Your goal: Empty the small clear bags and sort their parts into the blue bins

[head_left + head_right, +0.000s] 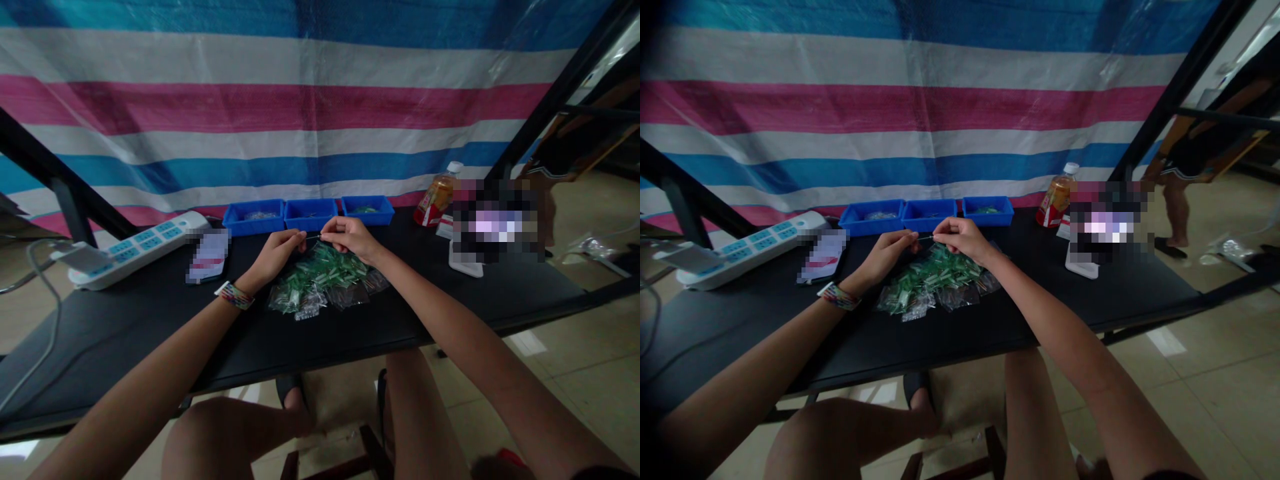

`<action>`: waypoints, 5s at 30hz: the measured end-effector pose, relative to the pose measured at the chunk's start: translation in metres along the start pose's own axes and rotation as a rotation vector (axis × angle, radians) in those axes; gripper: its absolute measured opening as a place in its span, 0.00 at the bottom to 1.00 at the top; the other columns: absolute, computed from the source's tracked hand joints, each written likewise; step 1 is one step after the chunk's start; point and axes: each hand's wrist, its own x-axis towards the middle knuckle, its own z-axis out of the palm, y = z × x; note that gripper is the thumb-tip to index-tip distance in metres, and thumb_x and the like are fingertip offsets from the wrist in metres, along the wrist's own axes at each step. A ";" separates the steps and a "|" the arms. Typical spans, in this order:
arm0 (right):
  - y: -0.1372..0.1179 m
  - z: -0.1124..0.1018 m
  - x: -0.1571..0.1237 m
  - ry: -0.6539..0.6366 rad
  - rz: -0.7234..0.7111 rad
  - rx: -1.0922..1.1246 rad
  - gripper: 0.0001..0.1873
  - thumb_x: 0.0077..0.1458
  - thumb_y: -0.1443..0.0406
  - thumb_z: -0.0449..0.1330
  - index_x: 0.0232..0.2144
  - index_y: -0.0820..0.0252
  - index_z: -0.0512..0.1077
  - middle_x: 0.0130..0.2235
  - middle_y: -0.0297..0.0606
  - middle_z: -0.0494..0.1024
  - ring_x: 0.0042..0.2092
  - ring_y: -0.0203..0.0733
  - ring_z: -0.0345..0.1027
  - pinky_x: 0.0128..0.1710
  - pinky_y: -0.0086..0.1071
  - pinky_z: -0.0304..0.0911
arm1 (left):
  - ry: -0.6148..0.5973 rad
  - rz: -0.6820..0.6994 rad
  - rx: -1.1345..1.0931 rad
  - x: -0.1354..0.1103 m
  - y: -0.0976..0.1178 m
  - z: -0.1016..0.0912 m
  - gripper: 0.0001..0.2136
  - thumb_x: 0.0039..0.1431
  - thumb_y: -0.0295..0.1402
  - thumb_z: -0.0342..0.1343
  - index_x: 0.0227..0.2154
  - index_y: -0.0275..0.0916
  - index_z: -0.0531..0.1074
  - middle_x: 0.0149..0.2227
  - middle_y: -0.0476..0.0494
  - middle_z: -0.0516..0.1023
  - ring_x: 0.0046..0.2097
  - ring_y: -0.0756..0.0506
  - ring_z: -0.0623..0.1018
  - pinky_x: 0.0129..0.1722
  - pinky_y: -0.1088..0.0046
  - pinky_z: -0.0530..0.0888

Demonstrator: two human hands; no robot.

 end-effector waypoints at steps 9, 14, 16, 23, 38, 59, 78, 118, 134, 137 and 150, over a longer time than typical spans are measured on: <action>-0.001 0.001 0.000 -0.002 -0.042 -0.080 0.14 0.49 0.58 0.73 0.33 0.59 0.76 0.32 0.31 0.76 0.24 0.29 0.61 0.22 0.26 0.58 | -0.019 -0.048 -0.030 -0.002 0.002 0.000 0.20 0.62 0.53 0.62 0.26 0.41 0.79 0.30 0.43 0.81 0.35 0.43 0.76 0.40 0.65 0.73; 0.000 0.000 0.001 0.000 -0.038 -0.071 0.15 0.50 0.57 0.72 0.34 0.59 0.75 0.32 0.31 0.77 0.22 0.29 0.62 0.20 0.25 0.56 | 0.031 -0.063 -0.078 -0.001 -0.002 0.002 0.21 0.57 0.54 0.69 0.29 0.39 0.79 0.30 0.45 0.80 0.33 0.45 0.75 0.36 0.68 0.71; 0.000 0.000 0.001 -0.001 -0.027 -0.040 0.15 0.51 0.56 0.71 0.34 0.59 0.74 0.30 0.32 0.78 0.21 0.29 0.62 0.19 0.24 0.55 | 0.052 -0.061 -0.105 -0.001 -0.002 0.003 0.21 0.54 0.54 0.72 0.31 0.38 0.80 0.32 0.44 0.81 0.34 0.45 0.76 0.37 0.69 0.71; -0.001 -0.001 0.002 -0.007 -0.026 0.020 0.13 0.49 0.59 0.71 0.32 0.59 0.73 0.28 0.33 0.80 0.22 0.31 0.65 0.19 0.24 0.58 | 0.072 -0.032 -0.150 -0.002 0.002 0.004 0.20 0.51 0.51 0.74 0.32 0.37 0.82 0.35 0.42 0.83 0.37 0.44 0.79 0.41 0.68 0.73; -0.001 0.004 0.000 -0.009 -0.078 -0.054 0.10 0.49 0.63 0.69 0.31 0.57 0.71 0.26 0.27 0.72 0.22 0.31 0.65 0.20 0.26 0.60 | 0.010 -0.043 -0.167 -0.001 0.003 0.003 0.15 0.59 0.46 0.65 0.28 0.38 0.79 0.31 0.43 0.80 0.35 0.44 0.76 0.41 0.66 0.72; 0.002 0.005 0.003 0.098 -0.086 0.000 0.07 0.44 0.64 0.66 0.27 0.57 0.70 0.20 0.26 0.71 0.19 0.31 0.62 0.19 0.25 0.59 | 0.043 -0.049 -0.172 -0.002 0.001 0.001 0.14 0.59 0.46 0.64 0.31 0.39 0.79 0.34 0.43 0.80 0.38 0.43 0.77 0.40 0.66 0.73; 0.004 0.001 0.002 0.326 -0.157 -0.356 0.15 0.59 0.62 0.63 0.47 0.60 0.79 0.39 0.40 0.84 0.27 0.36 0.76 0.27 0.29 0.69 | 0.039 -0.079 -0.185 -0.002 0.003 0.003 0.10 0.58 0.41 0.60 0.30 0.39 0.77 0.34 0.43 0.79 0.38 0.44 0.77 0.39 0.67 0.73; -0.026 -0.051 -0.012 -0.226 0.175 -0.950 0.11 0.42 0.78 0.69 0.23 0.57 0.82 0.26 0.34 0.83 0.31 0.42 0.78 0.30 0.30 0.63 | 0.000 -0.089 -0.151 -0.002 -0.004 0.004 0.10 0.56 0.42 0.61 0.30 0.40 0.77 0.35 0.42 0.80 0.38 0.43 0.78 0.37 0.67 0.73; -0.015 -0.021 -0.003 0.050 -0.065 -0.056 0.13 0.50 0.66 0.69 0.40 0.59 0.76 0.32 0.31 0.76 0.32 0.38 0.78 0.34 0.34 0.80 | -0.035 -0.080 -0.132 -0.002 -0.006 0.004 0.16 0.62 0.46 0.60 0.34 0.38 0.82 0.40 0.39 0.84 0.41 0.42 0.80 0.40 0.67 0.74; -0.006 -0.005 -0.003 0.009 -0.097 0.082 0.17 0.48 0.63 0.72 0.41 0.58 0.76 0.36 0.32 0.78 0.35 0.40 0.80 0.38 0.38 0.83 | -0.077 -0.081 -0.117 -0.001 -0.007 0.006 0.22 0.65 0.53 0.59 0.34 0.37 0.84 0.39 0.37 0.86 0.41 0.41 0.81 0.41 0.66 0.73; 0.010 0.006 0.001 0.100 -0.212 -0.104 0.12 0.48 0.64 0.72 0.36 0.58 0.79 0.36 0.38 0.83 0.40 0.45 0.81 0.46 0.41 0.81 | -0.080 -0.064 -0.137 -0.003 -0.001 0.007 0.17 0.59 0.49 0.67 0.28 0.39 0.81 0.31 0.44 0.82 0.35 0.45 0.76 0.39 0.68 0.70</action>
